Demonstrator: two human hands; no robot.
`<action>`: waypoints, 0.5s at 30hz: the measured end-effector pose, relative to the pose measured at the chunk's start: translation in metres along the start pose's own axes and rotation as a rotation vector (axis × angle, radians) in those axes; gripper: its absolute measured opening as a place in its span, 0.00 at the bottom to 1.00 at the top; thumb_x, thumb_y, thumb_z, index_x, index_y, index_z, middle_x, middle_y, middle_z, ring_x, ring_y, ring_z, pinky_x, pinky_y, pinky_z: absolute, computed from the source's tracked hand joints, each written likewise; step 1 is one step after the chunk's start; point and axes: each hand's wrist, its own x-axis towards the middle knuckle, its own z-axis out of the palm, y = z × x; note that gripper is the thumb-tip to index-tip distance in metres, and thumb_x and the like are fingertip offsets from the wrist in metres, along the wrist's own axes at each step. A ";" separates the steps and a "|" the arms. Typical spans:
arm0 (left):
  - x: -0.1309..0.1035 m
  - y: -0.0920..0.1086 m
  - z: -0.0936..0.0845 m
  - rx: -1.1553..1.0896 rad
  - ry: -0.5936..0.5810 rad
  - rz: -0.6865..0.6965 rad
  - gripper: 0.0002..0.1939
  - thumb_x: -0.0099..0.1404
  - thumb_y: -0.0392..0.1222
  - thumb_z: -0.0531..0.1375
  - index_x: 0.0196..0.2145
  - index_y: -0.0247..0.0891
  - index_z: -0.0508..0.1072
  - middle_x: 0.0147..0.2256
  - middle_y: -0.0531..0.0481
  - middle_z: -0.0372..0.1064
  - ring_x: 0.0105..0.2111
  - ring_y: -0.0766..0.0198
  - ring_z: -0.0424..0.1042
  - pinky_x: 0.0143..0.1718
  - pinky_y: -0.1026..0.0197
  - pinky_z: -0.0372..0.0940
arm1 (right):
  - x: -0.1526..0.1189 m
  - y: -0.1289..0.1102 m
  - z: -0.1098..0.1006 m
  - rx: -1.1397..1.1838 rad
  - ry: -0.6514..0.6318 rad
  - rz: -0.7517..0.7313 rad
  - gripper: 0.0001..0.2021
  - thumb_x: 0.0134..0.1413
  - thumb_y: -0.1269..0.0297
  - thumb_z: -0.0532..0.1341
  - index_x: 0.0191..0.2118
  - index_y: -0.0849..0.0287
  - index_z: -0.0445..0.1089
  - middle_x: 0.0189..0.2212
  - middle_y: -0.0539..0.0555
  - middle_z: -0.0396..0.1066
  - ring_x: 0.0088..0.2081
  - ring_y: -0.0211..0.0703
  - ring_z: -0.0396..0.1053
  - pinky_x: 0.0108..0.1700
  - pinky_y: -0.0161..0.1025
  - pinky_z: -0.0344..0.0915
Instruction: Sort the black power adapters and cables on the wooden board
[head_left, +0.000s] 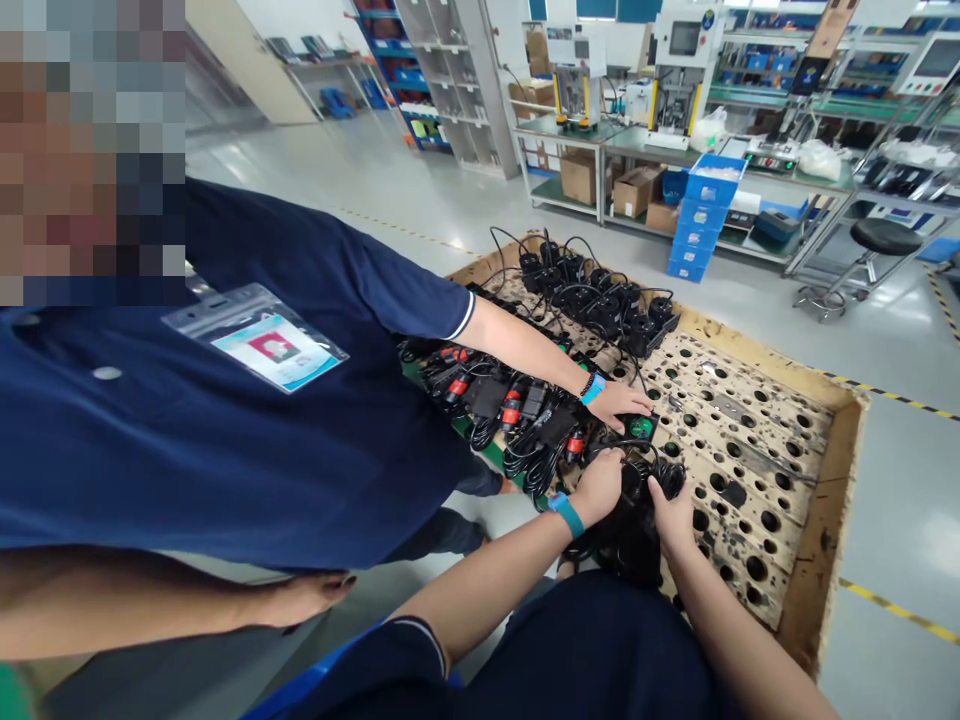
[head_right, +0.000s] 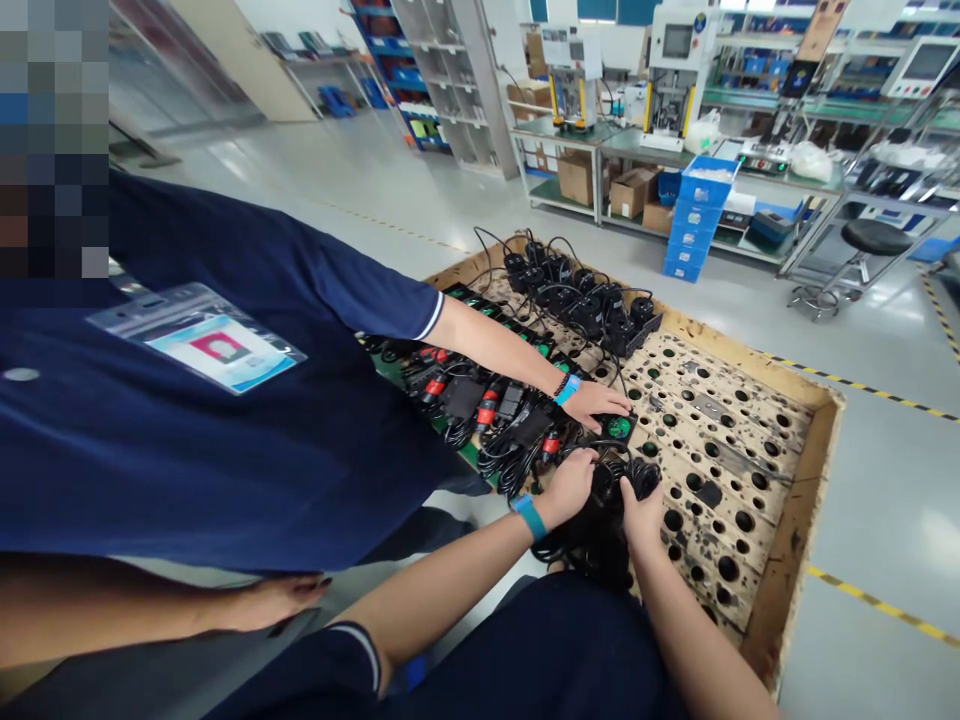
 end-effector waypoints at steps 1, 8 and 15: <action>-0.002 0.001 0.000 0.009 -0.006 -0.007 0.15 0.69 0.31 0.48 0.46 0.31 0.73 0.46 0.37 0.72 0.48 0.53 0.73 0.55 0.47 0.68 | -0.002 0.005 -0.003 -0.073 0.007 -0.013 0.39 0.50 0.42 0.63 0.61 0.65 0.62 0.55 0.68 0.71 0.58 0.61 0.68 0.62 0.57 0.63; -0.048 0.009 -0.004 0.299 -0.005 0.149 0.36 0.69 0.57 0.56 0.65 0.28 0.60 0.64 0.27 0.58 0.64 0.39 0.57 0.62 0.38 0.58 | -0.018 0.011 -0.022 -0.244 -0.089 -0.099 0.38 0.49 0.48 0.64 0.61 0.67 0.62 0.53 0.69 0.72 0.56 0.64 0.69 0.60 0.59 0.64; -0.045 0.008 0.010 0.447 -0.058 0.219 0.29 0.71 0.50 0.55 0.60 0.23 0.67 0.65 0.25 0.57 0.63 0.39 0.59 0.60 0.40 0.59 | -0.022 -0.002 -0.028 -0.096 -0.123 -0.041 0.38 0.48 0.45 0.65 0.61 0.62 0.64 0.47 0.62 0.77 0.49 0.58 0.73 0.55 0.53 0.67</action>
